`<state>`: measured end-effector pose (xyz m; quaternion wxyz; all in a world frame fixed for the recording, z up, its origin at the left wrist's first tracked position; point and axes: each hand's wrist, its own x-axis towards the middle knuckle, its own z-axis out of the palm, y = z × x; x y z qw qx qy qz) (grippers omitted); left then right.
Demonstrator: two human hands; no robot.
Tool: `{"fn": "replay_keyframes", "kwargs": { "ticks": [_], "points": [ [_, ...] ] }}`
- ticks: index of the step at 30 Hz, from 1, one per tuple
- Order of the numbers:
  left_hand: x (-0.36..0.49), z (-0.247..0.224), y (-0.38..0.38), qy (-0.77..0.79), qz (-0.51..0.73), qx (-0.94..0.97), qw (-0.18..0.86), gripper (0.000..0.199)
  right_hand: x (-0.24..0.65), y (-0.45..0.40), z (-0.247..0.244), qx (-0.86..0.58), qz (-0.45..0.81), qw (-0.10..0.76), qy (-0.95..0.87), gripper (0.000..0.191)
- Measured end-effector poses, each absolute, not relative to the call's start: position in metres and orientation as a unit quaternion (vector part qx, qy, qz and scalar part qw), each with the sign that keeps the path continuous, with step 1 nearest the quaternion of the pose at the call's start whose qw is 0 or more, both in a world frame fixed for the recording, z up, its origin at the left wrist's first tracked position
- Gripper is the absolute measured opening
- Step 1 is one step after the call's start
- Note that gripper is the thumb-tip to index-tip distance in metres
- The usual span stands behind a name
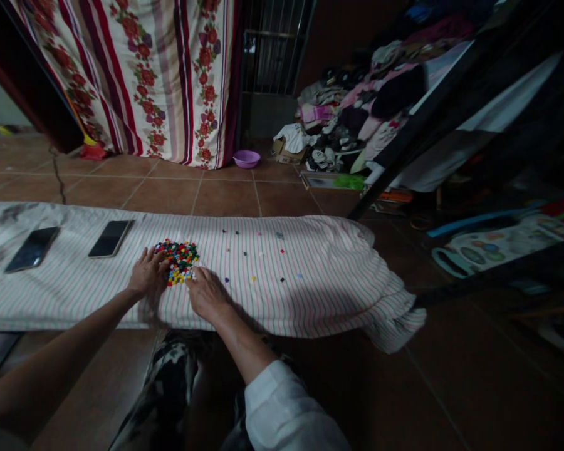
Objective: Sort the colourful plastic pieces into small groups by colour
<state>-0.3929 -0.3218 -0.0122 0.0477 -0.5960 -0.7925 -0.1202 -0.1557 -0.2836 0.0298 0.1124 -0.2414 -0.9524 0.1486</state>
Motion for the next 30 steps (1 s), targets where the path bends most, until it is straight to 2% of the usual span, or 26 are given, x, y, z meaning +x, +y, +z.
{"fn": "replay_keyframes", "kwargs": {
  "ticks": [3,9,15,30],
  "points": [
    [-0.393,-0.001,-0.318,-0.77,-0.1,-0.629,0.035,0.026,-0.155,-0.282,0.03,-0.237,0.159,0.119,-0.951,0.029],
    [-0.378,0.021,-0.31,-0.801,-0.156,-0.575,0.052,0.023,-0.147,-0.261,0.028,-0.292,0.184,0.148,-0.927,0.033],
    [-0.355,0.032,-0.287,-0.796,-0.133,-0.589,0.048,0.029,-0.142,-0.253,0.029,-0.311,0.213,0.157,-0.913,0.033],
    [-0.341,0.026,-0.25,-0.732,-0.092,-0.675,0.016,0.018,-0.148,-0.253,0.039,-0.299,0.22,0.2,-0.907,0.032]
  ]
}}
